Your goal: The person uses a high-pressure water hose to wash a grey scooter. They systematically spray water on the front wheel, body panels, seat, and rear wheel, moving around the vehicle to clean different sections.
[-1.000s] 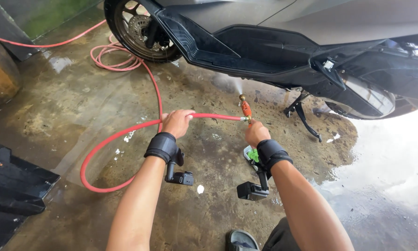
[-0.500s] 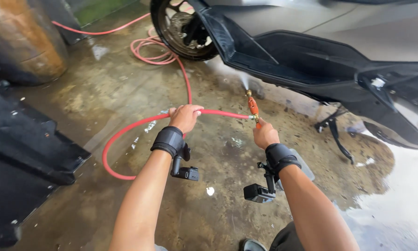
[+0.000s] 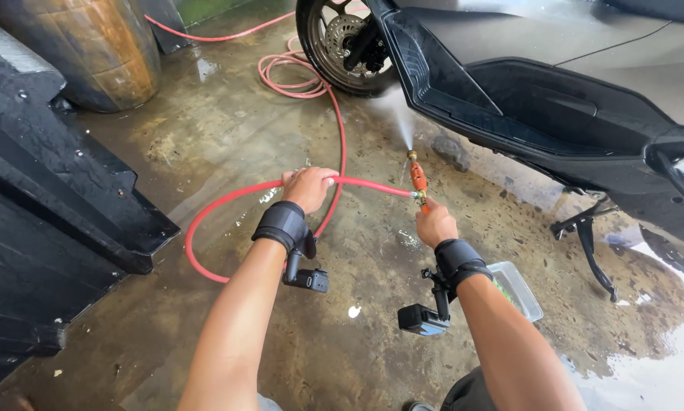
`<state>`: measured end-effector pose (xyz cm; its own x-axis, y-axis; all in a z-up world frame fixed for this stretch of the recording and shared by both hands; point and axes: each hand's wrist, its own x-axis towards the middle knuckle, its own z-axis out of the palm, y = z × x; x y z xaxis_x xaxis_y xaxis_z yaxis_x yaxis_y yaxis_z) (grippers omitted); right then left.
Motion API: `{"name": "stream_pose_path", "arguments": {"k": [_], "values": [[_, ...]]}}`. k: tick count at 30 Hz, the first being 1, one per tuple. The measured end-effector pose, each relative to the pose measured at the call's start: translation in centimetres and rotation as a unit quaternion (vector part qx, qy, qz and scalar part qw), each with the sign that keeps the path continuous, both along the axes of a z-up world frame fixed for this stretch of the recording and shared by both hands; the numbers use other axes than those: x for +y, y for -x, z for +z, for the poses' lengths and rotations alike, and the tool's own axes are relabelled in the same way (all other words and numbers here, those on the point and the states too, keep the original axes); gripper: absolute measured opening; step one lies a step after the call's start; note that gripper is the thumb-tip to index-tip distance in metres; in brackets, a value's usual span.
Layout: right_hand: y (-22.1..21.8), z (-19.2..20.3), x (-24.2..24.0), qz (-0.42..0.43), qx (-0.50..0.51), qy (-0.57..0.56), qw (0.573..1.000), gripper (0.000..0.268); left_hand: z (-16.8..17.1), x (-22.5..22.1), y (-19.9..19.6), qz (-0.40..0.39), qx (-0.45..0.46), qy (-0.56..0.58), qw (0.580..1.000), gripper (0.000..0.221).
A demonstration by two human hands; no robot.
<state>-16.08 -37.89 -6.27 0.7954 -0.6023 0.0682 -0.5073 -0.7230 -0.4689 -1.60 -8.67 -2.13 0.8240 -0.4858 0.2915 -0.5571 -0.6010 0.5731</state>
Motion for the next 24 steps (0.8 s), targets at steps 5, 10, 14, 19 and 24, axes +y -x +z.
{"name": "stream_pose_path", "arguments": {"k": [5,10,14,19,24], "values": [[-0.4,0.4,0.4,0.016,0.031,-0.015,0.999,0.056,0.1,0.5,0.1,-0.003,0.009,-0.019,1.000,0.027],[0.0,3.1,3.5,0.002,0.058,-0.086,0.995,0.054,-0.6,1.3,-0.5,0.004,0.012,-0.019,1.000,0.027],[-1.5,0.9,2.9,0.038,0.052,-0.044,0.997,0.050,-0.5,2.5,-0.6,0.019,0.033,-0.019,0.999,0.026],[-4.1,-3.2,1.3,0.070,0.023,0.004,0.997,0.053,-1.2,3.8,-1.4,0.024,0.027,-0.023,0.999,0.026],[-4.6,-1.9,3.3,0.075,0.041,-0.030,0.996,0.057,-1.4,5.1,-1.9,0.045,0.041,-0.033,0.998,0.026]]}}
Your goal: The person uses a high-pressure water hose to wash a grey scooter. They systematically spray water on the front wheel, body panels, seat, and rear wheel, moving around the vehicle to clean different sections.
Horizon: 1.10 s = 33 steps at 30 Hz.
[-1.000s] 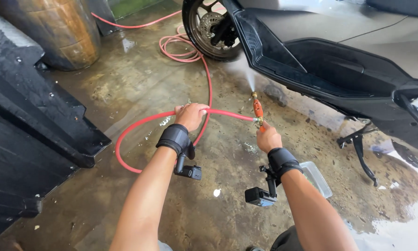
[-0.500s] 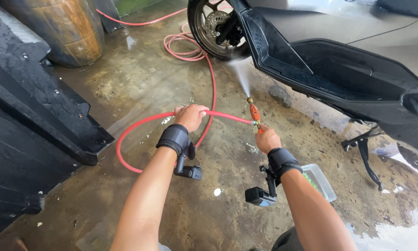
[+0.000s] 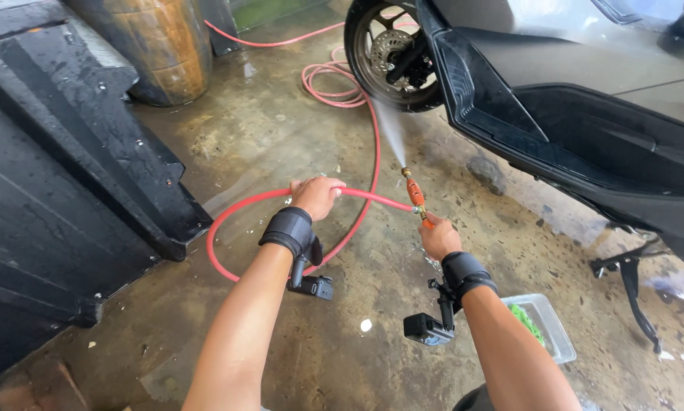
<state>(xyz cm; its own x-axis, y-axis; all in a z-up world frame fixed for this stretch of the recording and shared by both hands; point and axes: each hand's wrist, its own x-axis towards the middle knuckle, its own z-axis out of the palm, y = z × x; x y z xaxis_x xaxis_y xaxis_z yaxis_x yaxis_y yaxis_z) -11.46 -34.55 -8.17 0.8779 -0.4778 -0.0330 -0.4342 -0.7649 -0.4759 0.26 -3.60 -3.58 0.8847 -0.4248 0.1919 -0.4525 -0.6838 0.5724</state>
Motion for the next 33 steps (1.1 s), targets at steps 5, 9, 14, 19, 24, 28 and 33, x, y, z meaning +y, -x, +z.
{"name": "stream_pose_path", "arguments": {"k": [5,9,14,19,24,28,33], "values": [[-1.1,-1.0,0.3,0.025,-0.037,0.016,0.999,0.058,-0.7,1.1,-0.7,0.008,-0.026,0.006,1.000,0.026],[-0.4,1.9,2.8,0.021,-0.011,0.000,1.000,0.058,0.3,2.1,0.0,0.017,-0.009,0.001,1.000,0.025],[0.5,4.8,5.0,-0.003,0.005,-0.064,0.998,0.058,0.7,2.8,0.2,0.019,-0.012,0.014,1.000,0.026],[-0.8,1.7,2.7,0.043,-0.061,-0.024,0.997,0.058,0.4,3.1,-0.2,0.021,-0.011,0.005,1.000,0.027],[-0.5,2.4,3.1,0.054,-0.083,-0.020,0.995,0.060,1.2,3.4,0.4,0.034,-0.011,0.000,0.999,0.027],[-0.4,2.9,3.5,0.060,-0.103,-0.015,0.993,0.059,1.8,3.8,0.8,0.042,0.001,0.009,0.999,0.027],[-0.1,3.4,3.8,0.064,-0.120,-0.014,0.991,0.059,2.7,4.0,1.2,0.041,0.007,0.005,0.999,0.027]]}}
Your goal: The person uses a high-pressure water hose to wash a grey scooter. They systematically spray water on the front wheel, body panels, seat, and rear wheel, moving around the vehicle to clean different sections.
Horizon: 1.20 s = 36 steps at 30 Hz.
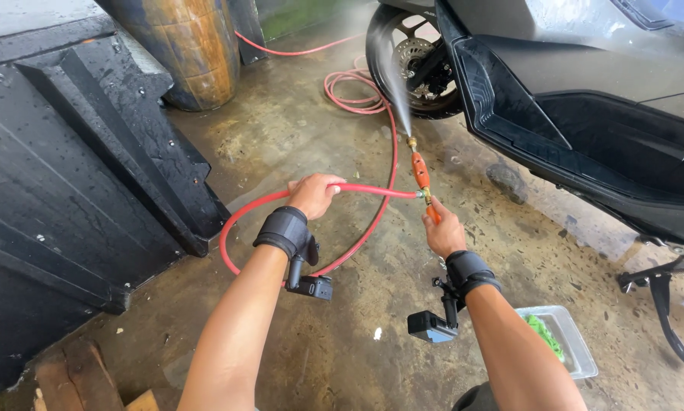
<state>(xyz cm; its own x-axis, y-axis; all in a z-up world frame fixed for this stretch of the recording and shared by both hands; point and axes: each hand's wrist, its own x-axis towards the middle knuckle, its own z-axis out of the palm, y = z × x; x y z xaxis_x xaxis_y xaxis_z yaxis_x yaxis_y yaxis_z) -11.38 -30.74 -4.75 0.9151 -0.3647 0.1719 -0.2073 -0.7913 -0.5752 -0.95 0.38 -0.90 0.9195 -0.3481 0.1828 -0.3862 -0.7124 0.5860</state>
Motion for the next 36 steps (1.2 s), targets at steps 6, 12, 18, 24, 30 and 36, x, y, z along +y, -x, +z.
{"name": "stream_pose_path", "arguments": {"k": [6,12,18,24,30,36], "values": [[0.8,1.3,0.6,-0.011,-0.024,-0.023,0.999,0.060,0.7,-0.2,0.3,0.002,-0.002,-0.003,1.000,0.027],[1.3,1.5,0.3,-0.014,-0.061,-0.015,0.998,0.060,1.2,-0.6,0.5,-0.011,0.002,0.002,1.000,0.028],[1.8,2.1,0.2,-0.032,-0.058,-0.021,0.998,0.060,1.3,-1.4,0.5,-0.016,-0.011,0.019,1.000,0.028],[1.2,1.2,-0.8,-0.029,-0.052,-0.010,0.998,0.060,0.9,-1.6,0.3,-0.019,-0.022,0.004,1.000,0.027],[0.9,0.7,-0.7,-0.025,-0.012,0.000,1.000,0.059,0.7,-1.1,0.3,-0.015,-0.014,-0.005,1.000,0.026],[1.3,0.5,-0.5,-0.043,0.006,-0.007,0.999,0.059,0.4,-1.8,0.2,-0.010,0.000,-0.004,1.000,0.026]]}}
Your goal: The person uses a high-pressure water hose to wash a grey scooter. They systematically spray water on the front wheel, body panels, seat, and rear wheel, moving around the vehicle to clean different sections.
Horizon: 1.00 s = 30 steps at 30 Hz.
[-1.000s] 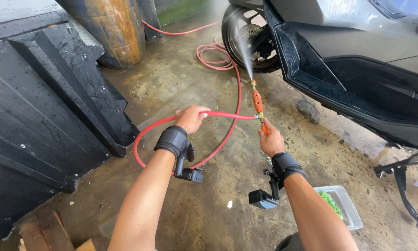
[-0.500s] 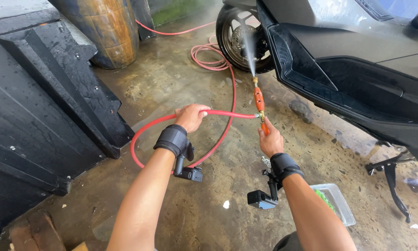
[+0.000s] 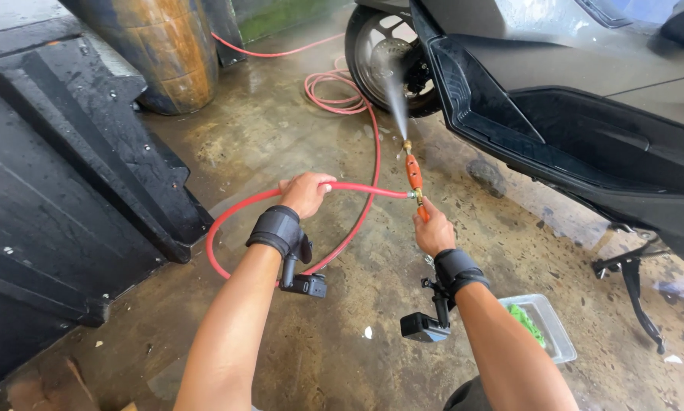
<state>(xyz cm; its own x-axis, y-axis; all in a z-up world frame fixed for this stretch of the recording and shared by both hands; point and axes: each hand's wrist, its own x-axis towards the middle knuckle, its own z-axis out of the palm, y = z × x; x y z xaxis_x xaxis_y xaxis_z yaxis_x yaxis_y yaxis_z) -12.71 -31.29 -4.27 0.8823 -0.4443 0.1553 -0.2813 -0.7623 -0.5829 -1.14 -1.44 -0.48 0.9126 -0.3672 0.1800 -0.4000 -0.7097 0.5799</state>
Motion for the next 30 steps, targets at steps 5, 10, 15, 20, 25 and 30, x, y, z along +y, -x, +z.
{"name": "stream_pose_path", "arguments": {"k": [5,10,15,20,25,30], "values": [[0.9,0.7,-0.2,-0.007,0.014,-0.014,1.000,0.061,-1.1,-1.2,-1.1,-0.015,-0.023,0.017,0.999,0.026],[0.5,-1.4,-2.6,0.011,0.006,0.009,1.000,0.060,-0.8,-1.9,-0.3,-0.020,-0.012,0.006,1.000,0.026],[1.3,0.3,-1.4,-0.014,-0.008,-0.003,1.000,0.062,-0.6,-2.3,-0.4,-0.023,-0.018,0.023,0.999,0.026],[1.4,0.5,-1.1,-0.022,-0.021,-0.004,1.000,0.061,-0.9,-2.6,-0.7,-0.024,-0.035,0.026,0.999,0.027],[0.9,-0.8,-2.3,-0.021,0.002,-0.001,1.000,0.060,-0.9,-2.8,-0.5,-0.027,-0.039,0.016,0.999,0.027],[1.9,1.3,-0.9,-0.051,0.081,-0.072,0.993,0.060,-0.6,-2.8,-0.1,-0.026,-0.023,-0.008,0.999,0.027]]}}
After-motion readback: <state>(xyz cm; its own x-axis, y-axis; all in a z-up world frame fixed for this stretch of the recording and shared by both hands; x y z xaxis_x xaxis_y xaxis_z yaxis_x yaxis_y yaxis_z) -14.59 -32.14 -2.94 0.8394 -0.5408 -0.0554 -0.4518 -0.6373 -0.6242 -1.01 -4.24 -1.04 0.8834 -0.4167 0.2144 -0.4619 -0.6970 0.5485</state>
